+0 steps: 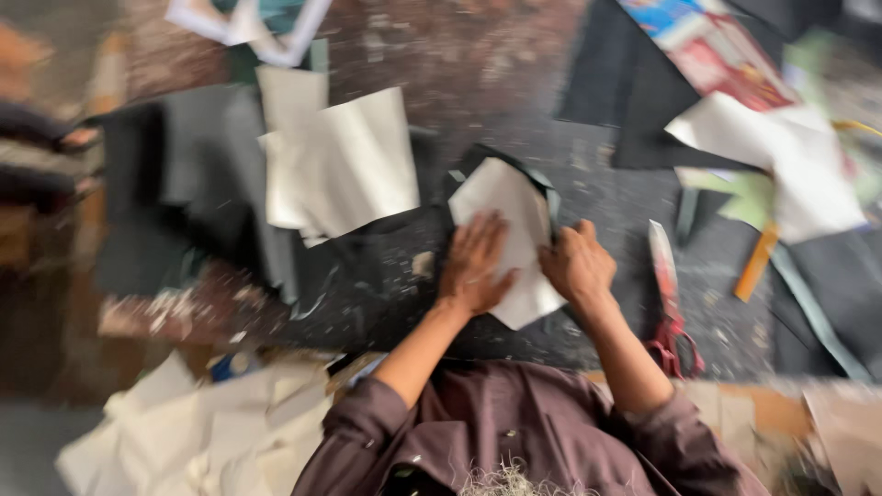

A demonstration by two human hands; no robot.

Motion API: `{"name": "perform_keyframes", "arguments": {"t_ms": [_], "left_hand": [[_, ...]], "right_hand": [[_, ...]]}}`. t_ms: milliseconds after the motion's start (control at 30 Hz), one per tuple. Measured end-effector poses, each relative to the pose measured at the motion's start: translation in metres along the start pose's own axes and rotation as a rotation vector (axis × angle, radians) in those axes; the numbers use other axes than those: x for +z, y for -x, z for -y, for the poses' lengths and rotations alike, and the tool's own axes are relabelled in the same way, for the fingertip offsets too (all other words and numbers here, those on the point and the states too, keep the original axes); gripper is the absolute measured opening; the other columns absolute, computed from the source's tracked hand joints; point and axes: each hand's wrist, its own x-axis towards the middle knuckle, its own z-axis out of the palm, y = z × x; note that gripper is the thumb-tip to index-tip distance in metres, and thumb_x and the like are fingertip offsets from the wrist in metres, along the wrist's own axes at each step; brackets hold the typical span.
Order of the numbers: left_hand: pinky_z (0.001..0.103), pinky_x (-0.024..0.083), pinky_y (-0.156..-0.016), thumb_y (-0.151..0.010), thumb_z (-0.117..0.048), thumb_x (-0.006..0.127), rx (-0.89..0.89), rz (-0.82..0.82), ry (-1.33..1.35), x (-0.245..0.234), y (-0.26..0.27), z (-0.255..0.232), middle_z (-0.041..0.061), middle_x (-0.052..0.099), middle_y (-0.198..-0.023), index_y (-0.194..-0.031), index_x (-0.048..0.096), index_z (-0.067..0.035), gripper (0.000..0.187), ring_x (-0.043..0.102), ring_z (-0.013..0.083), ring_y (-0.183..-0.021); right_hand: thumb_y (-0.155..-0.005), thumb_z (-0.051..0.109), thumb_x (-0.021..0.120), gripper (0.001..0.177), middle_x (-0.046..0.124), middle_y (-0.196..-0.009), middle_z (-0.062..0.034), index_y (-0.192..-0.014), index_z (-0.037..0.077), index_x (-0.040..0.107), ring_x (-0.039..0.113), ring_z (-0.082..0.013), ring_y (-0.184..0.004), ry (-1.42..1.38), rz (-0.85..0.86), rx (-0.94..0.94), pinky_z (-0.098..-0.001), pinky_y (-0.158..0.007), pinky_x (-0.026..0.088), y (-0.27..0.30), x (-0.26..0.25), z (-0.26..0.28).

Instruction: The person places a paper pattern on a black sheet of material, traces the outline with a pencil, and cuts the material with scissors. The person repeats this process for a second pattern piece.

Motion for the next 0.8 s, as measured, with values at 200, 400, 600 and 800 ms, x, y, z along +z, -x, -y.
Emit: {"name": "perform_keyframes", "arguments": {"t_ms": [200,400,600,800], "left_hand": [[0.06,0.027,-0.125,-0.098,-0.049,0.054,-0.011,-0.173,0.017,-0.006,0.007,-0.004,0.012,0.026,-0.17,-0.158,0.038,-0.008,0.074,0.028,0.0395,-0.156],[0.065,0.027,-0.123,-0.098,-0.045,0.051,-0.038,-0.368,0.01,-0.023,0.011,-0.01,0.012,0.036,-0.166,-0.15,0.05,-0.009,0.063,0.035,0.0403,-0.153],[0.058,0.036,-0.117,-0.085,-0.013,0.066,-0.165,-0.539,0.094,-0.059,0.026,0.011,0.017,0.056,-0.144,-0.128,0.066,-0.008,0.042,0.049,0.0381,-0.141],[0.076,0.02,-0.115,-0.068,-0.016,0.074,-0.474,-0.363,-0.186,-0.114,0.023,0.09,0.027,0.016,-0.166,-0.156,0.037,-0.006,0.097,0.015,0.0619,-0.149]], "right_hand": [[-0.09,0.024,0.077,0.034,0.073,-0.096,-0.0225,-0.111,-0.001,0.066,0.072,-0.0386,-0.086,-0.488,0.153,0.109,-0.0479,-0.076,0.057,-0.017,-0.003,-0.005],[-0.086,0.003,0.075,0.039,0.075,-0.102,-0.0161,-0.123,-0.007,0.066,0.073,-0.0222,-0.082,-1.037,0.279,0.178,-0.034,-0.072,0.059,-0.022,-0.018,-0.007],[-0.084,0.006,0.076,0.045,0.076,-0.1,-0.0154,-0.127,-0.002,0.064,0.072,-0.0197,-0.08,-0.927,0.105,0.155,-0.0314,-0.07,0.057,-0.006,-0.079,-0.073],[-0.09,0.008,0.073,0.042,0.074,-0.11,-0.0143,-0.13,0.001,0.063,0.071,-0.0184,-0.089,-0.864,-0.211,0.374,-0.0308,-0.072,0.056,0.048,-0.18,-0.186]]}}
